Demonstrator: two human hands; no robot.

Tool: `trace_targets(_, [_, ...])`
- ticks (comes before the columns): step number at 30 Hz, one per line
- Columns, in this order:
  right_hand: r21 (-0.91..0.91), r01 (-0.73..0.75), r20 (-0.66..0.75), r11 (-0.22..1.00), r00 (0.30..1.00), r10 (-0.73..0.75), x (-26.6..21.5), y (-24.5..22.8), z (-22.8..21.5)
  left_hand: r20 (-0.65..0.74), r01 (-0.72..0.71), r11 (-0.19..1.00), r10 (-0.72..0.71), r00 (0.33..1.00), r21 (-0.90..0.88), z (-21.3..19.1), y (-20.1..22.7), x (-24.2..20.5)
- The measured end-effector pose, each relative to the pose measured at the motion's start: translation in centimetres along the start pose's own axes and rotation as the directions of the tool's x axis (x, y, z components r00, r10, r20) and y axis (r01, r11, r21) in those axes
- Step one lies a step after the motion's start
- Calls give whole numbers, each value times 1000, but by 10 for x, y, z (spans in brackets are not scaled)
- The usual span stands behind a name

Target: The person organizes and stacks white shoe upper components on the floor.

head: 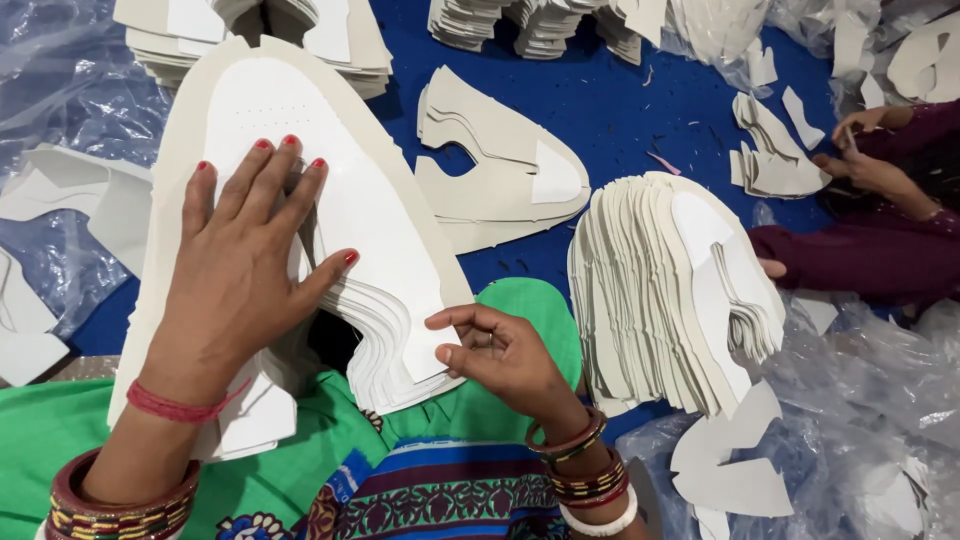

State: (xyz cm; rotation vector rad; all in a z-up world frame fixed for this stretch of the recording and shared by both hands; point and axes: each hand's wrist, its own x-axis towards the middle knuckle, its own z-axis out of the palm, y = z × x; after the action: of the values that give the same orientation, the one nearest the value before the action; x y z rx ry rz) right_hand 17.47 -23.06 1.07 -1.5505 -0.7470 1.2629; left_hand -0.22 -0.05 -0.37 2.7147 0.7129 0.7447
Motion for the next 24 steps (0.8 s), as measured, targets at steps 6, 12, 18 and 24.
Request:
trace_targets(6, [-24, 26, -42, 999, 999, -27, -1, -3, 7, 4, 6, 1000, -6, 1000, -12, 0, -1, 1])
trace_targets(12, [-123, -28, -82, 992, 996, 18, 2, -15, 11, 9, 3, 1000, -3, 1000, -7, 0, 0, 0])
trace_targets(18, [-780, -34, -102, 625, 992, -72, -4, -46, 22, 8, -15, 1000, 15, 1000, -17, -5, 5, 2])
trace_targets(24, [-916, 245, -74, 319, 677, -732, 32, -40, 55, 26, 20, 998, -18, 999, -54, -4, 13, 4])
